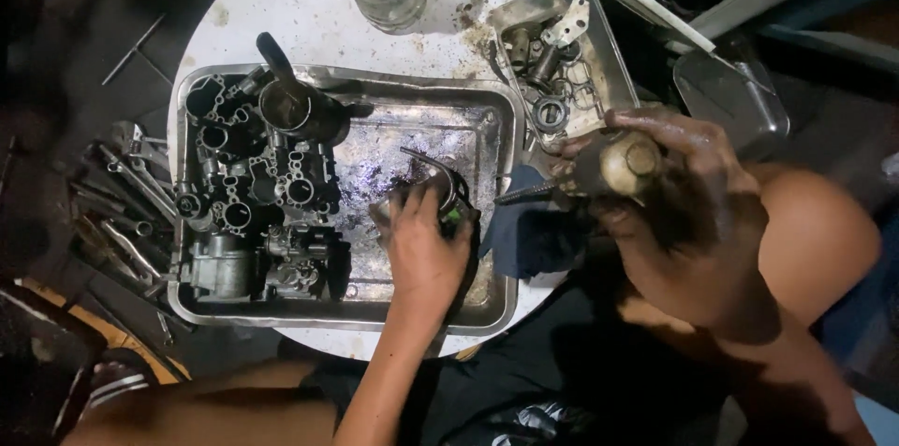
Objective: The person scrubs and wipes several small engine components with a cloth and a brush, then places them into a metal tray. The person handles each part individually, turning them over to clean different sides before setting them aside.
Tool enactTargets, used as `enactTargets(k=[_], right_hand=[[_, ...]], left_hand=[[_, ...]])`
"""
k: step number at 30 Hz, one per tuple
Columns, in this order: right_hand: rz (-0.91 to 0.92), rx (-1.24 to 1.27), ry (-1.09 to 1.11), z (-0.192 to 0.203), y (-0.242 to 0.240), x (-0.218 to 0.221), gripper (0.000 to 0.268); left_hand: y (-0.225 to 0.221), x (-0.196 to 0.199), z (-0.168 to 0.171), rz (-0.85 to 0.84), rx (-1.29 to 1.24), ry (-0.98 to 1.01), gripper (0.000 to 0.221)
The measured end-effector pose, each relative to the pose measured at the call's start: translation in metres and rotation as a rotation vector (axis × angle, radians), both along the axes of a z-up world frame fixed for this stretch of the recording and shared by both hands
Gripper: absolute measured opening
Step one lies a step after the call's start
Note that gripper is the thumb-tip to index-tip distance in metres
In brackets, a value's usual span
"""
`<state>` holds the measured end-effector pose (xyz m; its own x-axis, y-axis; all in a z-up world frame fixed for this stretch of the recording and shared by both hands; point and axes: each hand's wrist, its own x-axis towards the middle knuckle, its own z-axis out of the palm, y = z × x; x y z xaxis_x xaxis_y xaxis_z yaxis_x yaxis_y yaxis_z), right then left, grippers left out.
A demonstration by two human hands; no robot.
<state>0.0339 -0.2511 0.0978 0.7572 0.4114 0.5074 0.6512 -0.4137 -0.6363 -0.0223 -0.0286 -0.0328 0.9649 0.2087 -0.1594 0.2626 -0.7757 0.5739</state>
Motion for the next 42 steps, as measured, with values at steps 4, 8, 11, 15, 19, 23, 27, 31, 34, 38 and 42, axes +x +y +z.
enactTargets(k=[4, 8, 11, 15, 19, 23, 27, 31, 34, 38, 42], right_hand=[[-0.117, -0.048, 0.042, 0.006, 0.007, 0.001, 0.045], [-0.033, 0.082, 0.099, 0.01, 0.015, 0.003, 0.045], [0.003, 0.205, 0.193, 0.009, 0.019, 0.003, 0.044], [-0.079, 0.049, 0.12, 0.015, 0.016, 0.0, 0.041], [-0.01, 0.144, 0.194, 0.015, 0.018, 0.0, 0.043], [-0.033, 0.021, 0.145, 0.013, 0.016, 0.004, 0.043], [-0.019, -0.026, 0.137, 0.007, 0.02, 0.007, 0.044], [0.029, 0.034, 0.151, -0.023, 0.021, 0.018, 0.044], [0.005, 0.187, 0.246, -0.026, 0.026, 0.029, 0.037], [-0.054, 0.036, 0.267, -0.005, 0.045, 0.051, 0.036], [0.137, 0.249, 0.503, -0.01, 0.064, 0.064, 0.028]], left_hand=[[0.0, 0.001, 0.003, -0.006, -0.03, 0.02, 0.053], [0.003, 0.002, 0.002, -0.013, -0.066, 0.009, 0.056], [0.003, 0.002, -0.001, -0.018, -0.081, 0.001, 0.054], [0.002, 0.004, -0.005, -0.007, -0.001, -0.047, 0.071], [0.004, 0.002, -0.002, 0.038, -0.064, 0.086, 0.101], [0.008, 0.0, -0.002, -0.043, -0.079, -0.109, 0.057], [0.009, -0.004, -0.002, -0.06, -0.08, -0.13, 0.05], [0.011, -0.007, -0.003, -0.082, -0.098, -0.224, 0.052], [0.011, -0.011, -0.004, -0.1, -0.114, -0.213, 0.053], [0.013, -0.008, -0.005, -0.077, -0.092, -0.232, 0.043], [0.011, -0.01, -0.006, -0.077, -0.079, -0.247, 0.037]])
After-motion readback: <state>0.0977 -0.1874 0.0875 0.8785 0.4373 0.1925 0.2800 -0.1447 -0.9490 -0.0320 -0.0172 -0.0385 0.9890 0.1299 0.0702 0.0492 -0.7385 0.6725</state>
